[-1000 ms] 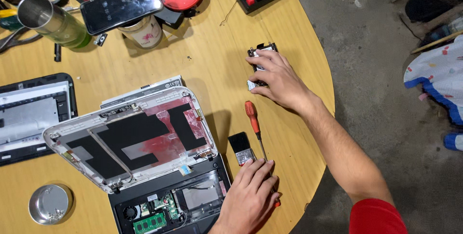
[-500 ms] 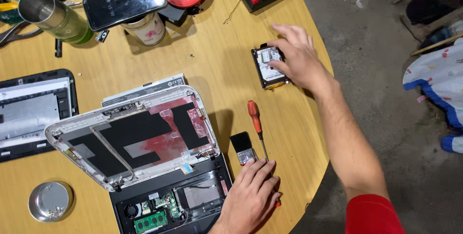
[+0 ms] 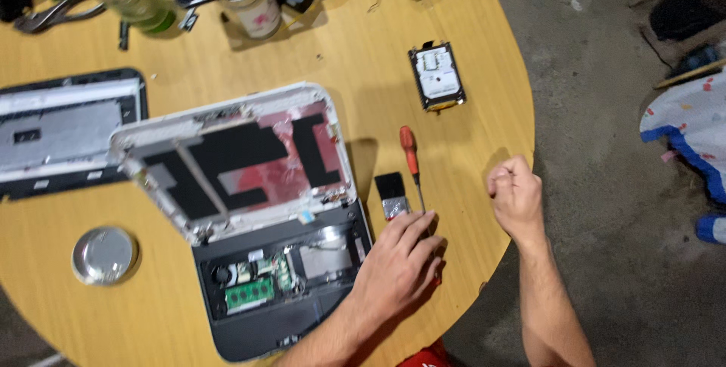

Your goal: The person uses a screwdriver to remove screws from a disassembled laptop and places them into a small metal container. They then lift and remove the hard drive from the laptop chassis and set it on the table.

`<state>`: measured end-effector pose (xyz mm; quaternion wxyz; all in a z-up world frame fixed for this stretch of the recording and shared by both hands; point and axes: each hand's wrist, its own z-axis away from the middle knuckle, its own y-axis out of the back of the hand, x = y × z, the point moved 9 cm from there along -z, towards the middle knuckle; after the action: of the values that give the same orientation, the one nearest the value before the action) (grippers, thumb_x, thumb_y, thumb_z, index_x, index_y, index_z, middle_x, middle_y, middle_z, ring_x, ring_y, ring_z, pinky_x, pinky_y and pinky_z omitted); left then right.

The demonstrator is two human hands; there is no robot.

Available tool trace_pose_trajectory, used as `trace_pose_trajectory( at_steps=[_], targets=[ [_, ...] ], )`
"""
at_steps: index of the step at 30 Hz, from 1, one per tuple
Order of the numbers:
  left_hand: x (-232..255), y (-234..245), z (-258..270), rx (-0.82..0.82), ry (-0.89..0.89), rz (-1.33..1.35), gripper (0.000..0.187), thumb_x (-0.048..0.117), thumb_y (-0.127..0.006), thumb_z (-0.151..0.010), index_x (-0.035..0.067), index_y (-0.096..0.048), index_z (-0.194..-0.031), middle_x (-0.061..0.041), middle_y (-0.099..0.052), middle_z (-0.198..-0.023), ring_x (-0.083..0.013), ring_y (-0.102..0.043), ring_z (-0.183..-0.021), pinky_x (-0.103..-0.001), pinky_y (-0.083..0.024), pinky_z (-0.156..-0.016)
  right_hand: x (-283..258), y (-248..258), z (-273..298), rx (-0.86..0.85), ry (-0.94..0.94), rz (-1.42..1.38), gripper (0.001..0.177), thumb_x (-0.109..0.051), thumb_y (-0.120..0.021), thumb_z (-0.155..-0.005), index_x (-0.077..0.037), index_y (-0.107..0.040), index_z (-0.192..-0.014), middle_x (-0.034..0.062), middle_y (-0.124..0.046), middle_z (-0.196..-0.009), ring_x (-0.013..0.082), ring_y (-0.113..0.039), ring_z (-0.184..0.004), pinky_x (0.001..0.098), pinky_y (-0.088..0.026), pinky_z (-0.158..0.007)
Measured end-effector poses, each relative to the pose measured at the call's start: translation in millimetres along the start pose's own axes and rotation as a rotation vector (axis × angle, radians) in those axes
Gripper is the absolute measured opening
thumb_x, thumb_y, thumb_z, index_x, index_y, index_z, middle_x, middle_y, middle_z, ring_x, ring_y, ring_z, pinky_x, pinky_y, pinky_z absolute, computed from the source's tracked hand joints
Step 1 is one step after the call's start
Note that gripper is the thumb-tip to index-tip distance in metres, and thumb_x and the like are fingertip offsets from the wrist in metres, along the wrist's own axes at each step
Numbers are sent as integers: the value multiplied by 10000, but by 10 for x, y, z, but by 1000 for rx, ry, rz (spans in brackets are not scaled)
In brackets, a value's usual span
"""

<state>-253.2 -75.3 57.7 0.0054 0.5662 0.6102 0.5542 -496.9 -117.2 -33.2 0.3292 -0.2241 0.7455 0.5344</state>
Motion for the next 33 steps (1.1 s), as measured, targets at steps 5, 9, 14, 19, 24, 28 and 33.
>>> trace_pose_trajectory(
  at_steps=[5,9,14,19,24,28,33],
  targets=[
    [43,-67,168,141,-48,-4,195,125,-662,-952,43,-674,-1128,-152,-646,-1302,-344,-602,-1215,-479,-477,-1107,-45,42,118,35,75,47,254,-137,-434,-1050,-104,-506,-809,42,-627,-673,257,-628,-639,407,-483,-667],
    [163,61,421,267,-95,8,204,132,-679,-934,120,-693,-1137,-55,-684,-1274,-287,-671,-1157,-435,-545,-1040,-112,56,169,90,130,38,296,-141,-471,-1086,-85,-506,-798,128,-624,-648,383,-635,-650,450,-493,-669],
    [107,429,1079,297,-27,26,221,150,-675,-935,146,-719,-1151,-27,-703,-1260,-273,-684,-1144,-420,-552,-1031,-291,37,392,104,104,-11,295,-86,-526,-1077,-102,-560,-784,90,-642,-650,312,-643,-643,406,-503,-692],
    [-187,983,1789,364,126,-58,244,214,-737,-903,165,-753,-1142,-33,-734,-1213,-290,-697,-1094,-438,-559,-974,-661,-112,770,71,44,-51,283,-64,-590,-1083,-111,-603,-805,54,-669,-681,246,-640,-646,353,-500,-699],
    [-691,1320,2390,328,348,-267,542,450,-878,-781,172,-707,-1214,-80,-631,-1324,-353,-566,-1248,-524,-434,-1078,-854,-284,1010,38,-10,9,163,-73,-779,-1022,-49,-654,-921,93,-611,-681,266,-579,-645,377,-491,-720],
    [-793,1384,2467,317,398,-289,567,478,-847,-806,165,-690,-1252,-71,-615,-1360,-327,-542,-1297,-482,-418,-1122,-982,-419,982,41,3,57,173,-45,-825,-988,-31,-665,-925,101,-577,-674,275,-555,-647,395,-467,-705],
    [-852,1347,2457,314,460,-392,412,383,-782,-889,195,-687,-1244,-43,-607,-1344,-302,-534,-1279,-460,-414,-1070,-1212,-486,870,60,92,96,190,-60,-864,-963,-45,-679,-925,75,-640,-710,268,-576,-664,404,-460,-758]
  ],
)
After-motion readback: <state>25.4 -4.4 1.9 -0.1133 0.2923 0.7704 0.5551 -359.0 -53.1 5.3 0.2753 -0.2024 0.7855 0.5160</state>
